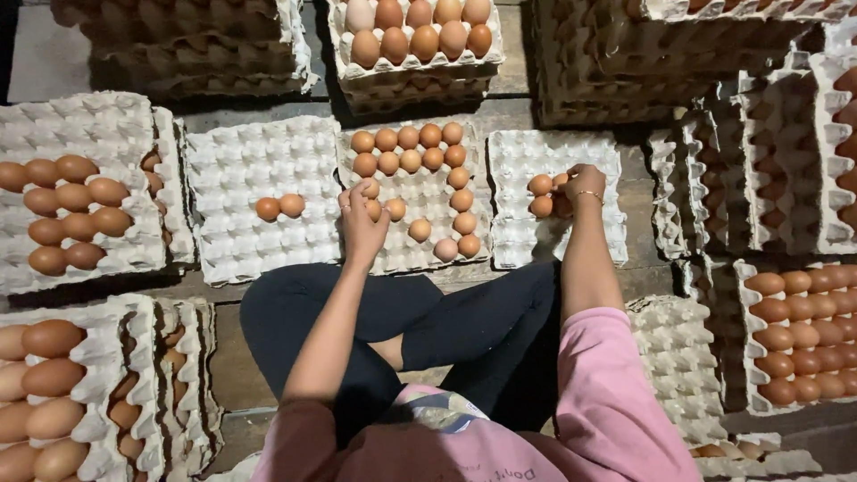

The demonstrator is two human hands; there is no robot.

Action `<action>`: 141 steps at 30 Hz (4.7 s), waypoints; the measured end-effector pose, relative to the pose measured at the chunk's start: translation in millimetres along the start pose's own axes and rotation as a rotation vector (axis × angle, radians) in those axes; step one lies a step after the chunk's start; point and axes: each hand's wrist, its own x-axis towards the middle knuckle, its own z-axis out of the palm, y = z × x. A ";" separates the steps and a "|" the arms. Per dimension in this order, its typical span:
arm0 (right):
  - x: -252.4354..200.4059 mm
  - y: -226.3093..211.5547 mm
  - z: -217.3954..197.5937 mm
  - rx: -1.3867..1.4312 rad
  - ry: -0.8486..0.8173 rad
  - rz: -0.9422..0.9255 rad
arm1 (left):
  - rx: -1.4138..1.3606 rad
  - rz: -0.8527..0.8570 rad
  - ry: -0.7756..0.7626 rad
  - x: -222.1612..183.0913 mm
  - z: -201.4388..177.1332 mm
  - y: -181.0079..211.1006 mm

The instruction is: The person is manually sorting eggs by picking them up and placing them into cardboard egg trays.

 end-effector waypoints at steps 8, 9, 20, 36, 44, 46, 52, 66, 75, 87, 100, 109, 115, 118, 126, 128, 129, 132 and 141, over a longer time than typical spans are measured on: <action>21.9 -69.0 23.9 -0.206 0.081 -0.289 | -0.053 0.004 0.040 1.4 9.4 -11.4; 24.9 -89.5 31.3 -0.142 0.094 -0.405 | -0.062 0.004 0.046 3.9 11.1 -12.4; -30.1 -236.3 115.6 -0.235 -0.001 -0.690 | -0.109 -0.041 0.059 7.1 14.2 -20.5; 0.9 -201.8 149.7 1.027 -0.219 -0.306 | -0.095 -0.047 0.051 9.7 18.1 -24.6; -66.0 -213.4 124.6 1.939 -0.728 0.144 | -0.092 -0.033 0.069 7.4 13.7 -19.7; -86.4 -222.1 113.3 1.953 -0.749 0.151 | -0.081 -0.034 0.073 6.3 13.4 -21.7; -89.8 -201.6 112.6 1.884 -0.828 0.037 | -0.036 -0.034 0.098 6.8 17.9 -36.2; -78.8 -19.8 -65.3 1.067 -0.109 -0.113 | 0.040 -0.054 0.051 2.3 8.9 -36.0; -65.9 117.1 30.9 0.741 0.054 -0.102 | 0.054 -0.031 0.020 -6.9 -6.3 -12.6; -89.1 110.8 43.1 0.189 0.286 -0.459 | 0.034 -0.012 -0.008 2.8 6.2 -35.1; -179.2 66.1 18.0 0.049 0.080 -0.015 | 0.029 0.043 -0.033 0.1 3.1 -21.4; -166.9 60.5 1.9 -0.001 0.117 -0.068 | 0.038 0.065 -0.018 3.5 7.4 -23.5; -79.9 83.3 -7.5 -0.437 -0.418 -0.021 | 0.168 0.035 -0.024 5.7 7.9 -24.4; -45.5 49.7 -19.7 -0.700 -0.358 -0.157 | 0.191 0.021 -0.026 3.5 7.9 -26.0; -76.5 -197.9 15.5 -0.062 -0.283 -0.757 | 0.258 -0.054 -0.054 -1.6 7.4 -21.3; -70.3 -232.3 66.6 -0.010 -0.270 -0.746 | 0.258 -0.075 -0.043 0.6 13.3 -34.2; -67.8 -248.6 92.6 0.039 -0.261 -0.717 | 0.255 -0.096 -0.049 1.2 17.3 -41.1; -52.9 -277.4 151.4 -0.224 -0.056 -0.843 | 0.248 -0.133 -0.046 4.3 25.2 -51.0; -82.2 -320.0 150.3 -0.373 -0.182 -0.710 | -0.066 -0.142 -0.039 3.3 11.3 -17.5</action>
